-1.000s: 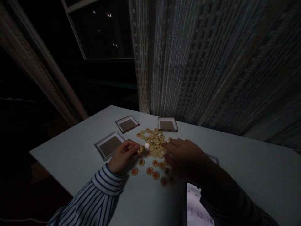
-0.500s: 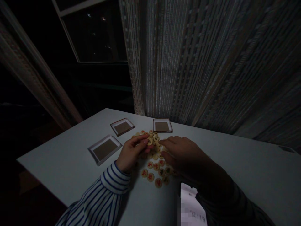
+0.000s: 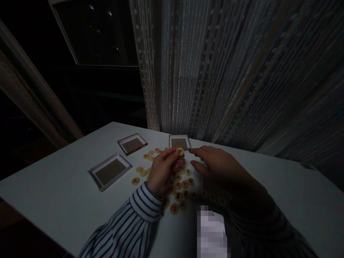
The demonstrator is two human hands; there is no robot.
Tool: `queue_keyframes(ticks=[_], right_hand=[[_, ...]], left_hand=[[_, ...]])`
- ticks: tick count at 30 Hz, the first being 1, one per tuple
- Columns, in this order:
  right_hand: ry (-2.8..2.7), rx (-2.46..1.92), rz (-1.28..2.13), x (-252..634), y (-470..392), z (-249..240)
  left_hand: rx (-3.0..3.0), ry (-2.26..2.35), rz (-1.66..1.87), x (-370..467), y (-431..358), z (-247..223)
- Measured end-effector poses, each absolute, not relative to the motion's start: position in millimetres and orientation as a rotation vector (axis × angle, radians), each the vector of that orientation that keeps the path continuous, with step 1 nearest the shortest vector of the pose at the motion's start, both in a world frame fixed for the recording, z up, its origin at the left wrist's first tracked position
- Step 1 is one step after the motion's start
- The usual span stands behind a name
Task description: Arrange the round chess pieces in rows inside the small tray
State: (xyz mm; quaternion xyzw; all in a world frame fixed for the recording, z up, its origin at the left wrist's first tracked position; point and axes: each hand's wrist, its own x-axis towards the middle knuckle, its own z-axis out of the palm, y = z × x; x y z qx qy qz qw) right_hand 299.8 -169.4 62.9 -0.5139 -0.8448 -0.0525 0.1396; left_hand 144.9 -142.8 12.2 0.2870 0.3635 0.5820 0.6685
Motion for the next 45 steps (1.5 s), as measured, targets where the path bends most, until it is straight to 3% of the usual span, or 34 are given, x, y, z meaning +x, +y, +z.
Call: queue_keyframes(ticks=[12, 45], right_hand=[[-2.515, -1.530, -0.067, 303.0, -163.6, 61.0], [-2.535, -1.161, 0.091, 339.1, -164.7, 22.4]], left_hand=[[0.542, 0.806, 1.244, 156.3, -157.0, -22.1], [0.690, 0.793, 0.981, 159.1, -162.9, -38.8]])
